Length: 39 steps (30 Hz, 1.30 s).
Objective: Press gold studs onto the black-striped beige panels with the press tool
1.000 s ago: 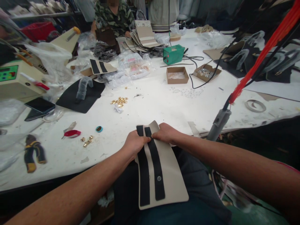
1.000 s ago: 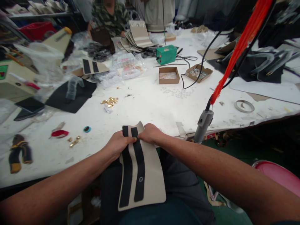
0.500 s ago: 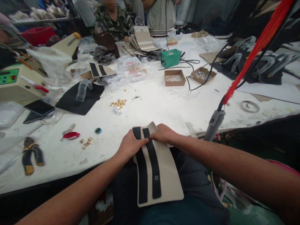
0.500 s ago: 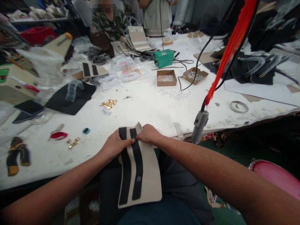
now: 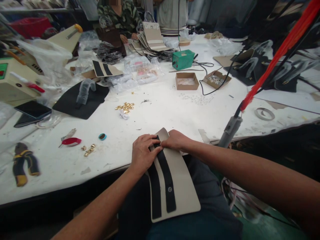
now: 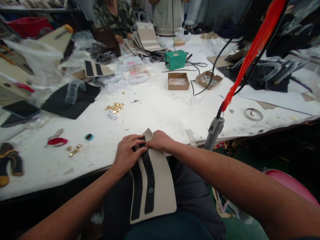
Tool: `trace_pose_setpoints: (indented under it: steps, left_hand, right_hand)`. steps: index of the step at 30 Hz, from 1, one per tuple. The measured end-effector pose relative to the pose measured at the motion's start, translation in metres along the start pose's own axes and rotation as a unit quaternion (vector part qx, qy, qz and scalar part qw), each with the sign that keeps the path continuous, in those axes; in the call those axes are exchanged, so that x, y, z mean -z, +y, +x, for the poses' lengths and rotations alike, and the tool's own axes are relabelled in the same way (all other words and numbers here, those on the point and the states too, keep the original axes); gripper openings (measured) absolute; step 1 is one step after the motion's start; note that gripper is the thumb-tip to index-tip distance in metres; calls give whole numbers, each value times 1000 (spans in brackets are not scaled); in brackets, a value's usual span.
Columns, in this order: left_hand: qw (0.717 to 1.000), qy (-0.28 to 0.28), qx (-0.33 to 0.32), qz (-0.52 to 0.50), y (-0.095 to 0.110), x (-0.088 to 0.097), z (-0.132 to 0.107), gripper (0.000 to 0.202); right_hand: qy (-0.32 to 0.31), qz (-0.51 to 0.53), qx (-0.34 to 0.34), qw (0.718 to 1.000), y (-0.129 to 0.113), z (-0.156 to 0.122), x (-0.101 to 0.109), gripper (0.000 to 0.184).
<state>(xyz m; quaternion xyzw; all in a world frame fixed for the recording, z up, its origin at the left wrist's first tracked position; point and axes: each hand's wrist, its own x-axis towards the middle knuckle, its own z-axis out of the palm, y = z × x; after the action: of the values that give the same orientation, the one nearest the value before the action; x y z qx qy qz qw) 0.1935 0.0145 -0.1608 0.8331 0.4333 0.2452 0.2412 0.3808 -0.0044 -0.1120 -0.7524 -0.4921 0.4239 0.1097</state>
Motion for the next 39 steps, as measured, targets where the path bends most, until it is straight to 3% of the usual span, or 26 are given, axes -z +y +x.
trace_pose_setpoints:
  steps: [4, 6, 10, 14, 22, 28, 39]
  left_hand:
    - [1000, 2, 9, -10, -1, 0, 0, 15]
    - [1000, 1, 8, -15, -1, 0, 0, 14]
    - [1000, 6, 10, -23, -3, -1, 1, 13]
    - [999, 22, 3, -31, -7, -2, 4, 15]
    - [999, 30, -1, -21, -9, -3, 5, 15]
    - [999, 16, 18, -24, -4, -2, 3, 18]
    - [999, 27, 9, -26, -8, -3, -1, 19]
  right_hand:
    - [-12, -56, 47, 997, 11, -1, 20, 24]
    - [31, -34, 61, 997, 24, -1, 31, 25]
    - [173, 53, 91, 979, 52, 4, 42, 17]
    - [231, 30, 120, 965, 69, 16, 37, 13]
    - [169, -23, 223, 960, 75, 24, 33, 12]
    - [140, -71, 220, 963, 75, 26, 35, 9]
    - [159, -224, 239, 931, 70, 17, 30, 23]
